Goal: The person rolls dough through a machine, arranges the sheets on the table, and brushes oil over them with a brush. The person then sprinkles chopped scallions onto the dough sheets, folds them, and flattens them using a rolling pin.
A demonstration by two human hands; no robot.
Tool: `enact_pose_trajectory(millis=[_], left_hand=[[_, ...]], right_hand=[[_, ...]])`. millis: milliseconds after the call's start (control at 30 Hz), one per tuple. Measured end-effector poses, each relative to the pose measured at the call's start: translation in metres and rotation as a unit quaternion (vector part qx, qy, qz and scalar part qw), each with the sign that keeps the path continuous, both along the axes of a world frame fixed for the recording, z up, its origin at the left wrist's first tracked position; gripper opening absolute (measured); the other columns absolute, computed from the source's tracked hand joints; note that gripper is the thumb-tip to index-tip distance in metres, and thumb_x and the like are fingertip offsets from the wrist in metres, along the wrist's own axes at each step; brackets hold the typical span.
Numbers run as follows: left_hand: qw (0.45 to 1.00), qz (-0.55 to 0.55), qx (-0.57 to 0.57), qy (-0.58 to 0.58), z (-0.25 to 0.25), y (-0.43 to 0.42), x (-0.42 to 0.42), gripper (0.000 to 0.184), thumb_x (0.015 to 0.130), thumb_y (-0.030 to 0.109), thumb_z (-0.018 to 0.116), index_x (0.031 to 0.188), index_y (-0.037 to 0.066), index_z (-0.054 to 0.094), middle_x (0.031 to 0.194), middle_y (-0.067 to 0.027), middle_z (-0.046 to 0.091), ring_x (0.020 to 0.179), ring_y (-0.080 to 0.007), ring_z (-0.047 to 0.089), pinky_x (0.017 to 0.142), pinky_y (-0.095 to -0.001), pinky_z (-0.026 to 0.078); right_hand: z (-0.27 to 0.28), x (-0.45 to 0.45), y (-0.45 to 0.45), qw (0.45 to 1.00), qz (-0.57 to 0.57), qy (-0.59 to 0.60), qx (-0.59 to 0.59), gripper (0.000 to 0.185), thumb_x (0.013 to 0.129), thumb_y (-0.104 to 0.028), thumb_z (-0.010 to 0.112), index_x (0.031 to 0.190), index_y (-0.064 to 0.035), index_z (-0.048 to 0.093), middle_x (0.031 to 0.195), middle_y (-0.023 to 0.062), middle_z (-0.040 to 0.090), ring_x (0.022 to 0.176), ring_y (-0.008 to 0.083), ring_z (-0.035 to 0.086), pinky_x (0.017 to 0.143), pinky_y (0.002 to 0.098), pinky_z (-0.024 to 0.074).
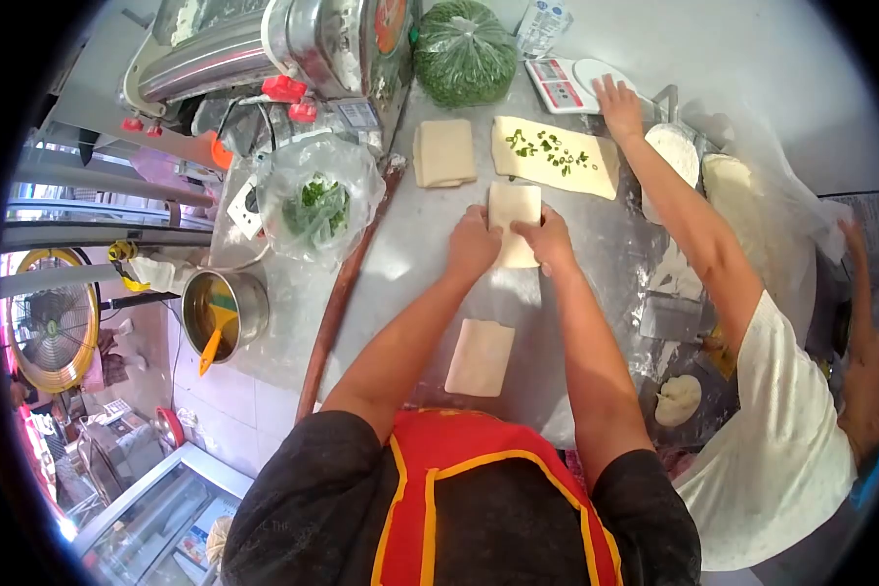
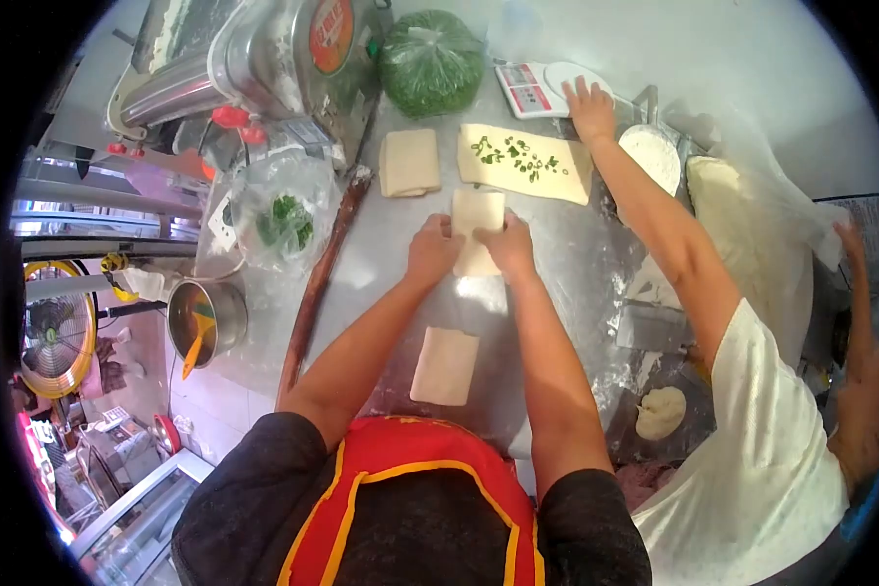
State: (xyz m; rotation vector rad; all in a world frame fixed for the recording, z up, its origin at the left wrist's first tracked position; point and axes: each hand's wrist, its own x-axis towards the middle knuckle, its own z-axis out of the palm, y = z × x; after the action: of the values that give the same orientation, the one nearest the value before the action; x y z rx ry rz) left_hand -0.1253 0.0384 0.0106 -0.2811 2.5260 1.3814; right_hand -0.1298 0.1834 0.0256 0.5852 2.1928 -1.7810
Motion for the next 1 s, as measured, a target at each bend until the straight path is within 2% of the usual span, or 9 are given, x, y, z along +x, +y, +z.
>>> enact_pose_trajectory(millis=[100,233,300,333,433,633,733,867,1000], left_hand=[[0.998,-0.023,0.046,-0.039,0.009,-0.002,0.0,0.037,0.078,0.023,0.065,0.108,0.003,0.059,0.097,-0.0167,0.066,0.092,-0.0323,0.063,0.082,-0.0397,0.049],[0.984,-0.158,0.042,-0.073,0.013,-0.011,0.001,0.031,0.08,0.026,0.065,0.1,0.003,0.061,0.09,-0.0162,0.067,0.09,-0.0321,0.064,0.079,-0.0408,0.049],[0.995,-0.096,-0.008,0.014,0.017,-0.005,-0.01,0.031,0.081,0.027,0.065,0.101,0.003,0.06,0.092,-0.016,0.066,0.088,-0.032,0.064,0.077,-0.0408,0.05],[0.996,-0.066,-0.032,0.057,0.017,-0.001,-0.017,0.031,0.082,0.027,0.065,0.101,0.003,0.059,0.093,-0.0159,0.065,0.087,-0.032,0.064,0.076,-0.0409,0.05],[0.976,-0.086,-0.129,0.156,0.007,0.016,-0.047,0.032,0.084,0.028,0.063,0.104,0.004,0.057,0.098,-0.0146,0.063,0.084,-0.0325,0.064,0.074,-0.042,0.05],[0.95,-0.073,-0.239,0.186,-0.015,0.041,-0.068,0.021,0.085,0.028,0.061,0.088,0.008,0.057,0.09,-0.0108,0.062,0.078,-0.0322,0.062,0.069,-0.0451,0.048],[0.96,-0.077,-0.181,0.197,-0.005,0.037,-0.067,0.018,0.086,0.026,0.059,0.09,0.009,0.058,0.09,-0.0104,0.062,0.079,-0.0311,0.062,0.068,-0.045,0.048],[0.953,-0.088,-0.188,0.219,0.012,0.045,-0.093,0.016,0.086,0.024,0.057,0.092,0.009,0.06,0.095,-0.0098,0.062,0.08,-0.0303,0.062,0.07,-0.0442,0.049],[0.946,-0.109,-0.206,0.224,0.007,0.047,-0.113,0.015,0.087,0.021,0.056,0.093,0.009,0.062,0.101,-0.0098,0.061,0.085,-0.0302,0.062,0.072,-0.0428,0.049]], right_hand=[[-0.004,0.012,-0.003,0.987,0.009,0.091,0.135,0.038,0.076,-0.007,0.068,0.11,0.0049,0.057,0.095,0.0142,0.065,0.079,0.0197,0.064,0.071,0.032,0.0508],[-0.009,0.044,0.024,1.0,-0.005,-0.006,-0.007,0.041,0.075,-0.016,0.07,0.11,0.0037,0.059,0.097,0.0164,0.067,0.082,0.0217,0.066,0.073,0.0333,0.0514],[0.003,0.058,0.034,0.999,0.002,-0.044,0.008,0.042,0.076,-0.02,0.071,0.11,0.0035,0.059,0.096,0.0165,0.067,0.082,0.0214,0.066,0.073,0.0333,0.0511],[0.022,0.058,0.033,0.992,0.035,-0.041,0.114,0.039,0.079,-0.024,0.07,0.104,0.0034,0.06,0.089,0.0158,0.067,0.08,0.0209,0.065,0.071,0.0338,0.0505],[0.016,0.053,0.047,0.967,0.016,0.007,0.256,0.033,0.081,-0.025,0.068,0.098,0.0028,0.061,0.081,0.0142,0.066,0.074,0.0222,0.064,0.068,0.0342,0.0495],[0.004,0.014,0.084,0.956,-0.088,0.127,0.251,0.028,0.082,-0.017,0.064,0.1,0.0029,0.059,0.085,0.0146,0.064,0.074,0.026,0.06,0.071,0.0336,0.048],[0.0,-0.012,0.11,0.934,-0.105,0.158,0.302,0.031,0.082,-0.014,0.063,0.107,0.0026,0.059,0.092,0.0171,0.064,0.082,0.0295,0.061,0.076,0.0352,0.0478],[-0.02,-0.055,0.135,0.907,-0.139,0.156,0.366,0.035,0.082,-0.014,0.064,0.111,0.0044,0.058,0.102,0.021,0.064,0.094,0.035,0.061,0.085,0.0401,0.0463],[-0.022,-0.091,0.14,0.926,-0.162,0.082,0.331,0.038,0.078,-0.019,0.069,0.106,0.0052,0.059,0.096,0.0198,0.065,0.09,0.0336,0.063,0.081,0.0392,0.0477]])
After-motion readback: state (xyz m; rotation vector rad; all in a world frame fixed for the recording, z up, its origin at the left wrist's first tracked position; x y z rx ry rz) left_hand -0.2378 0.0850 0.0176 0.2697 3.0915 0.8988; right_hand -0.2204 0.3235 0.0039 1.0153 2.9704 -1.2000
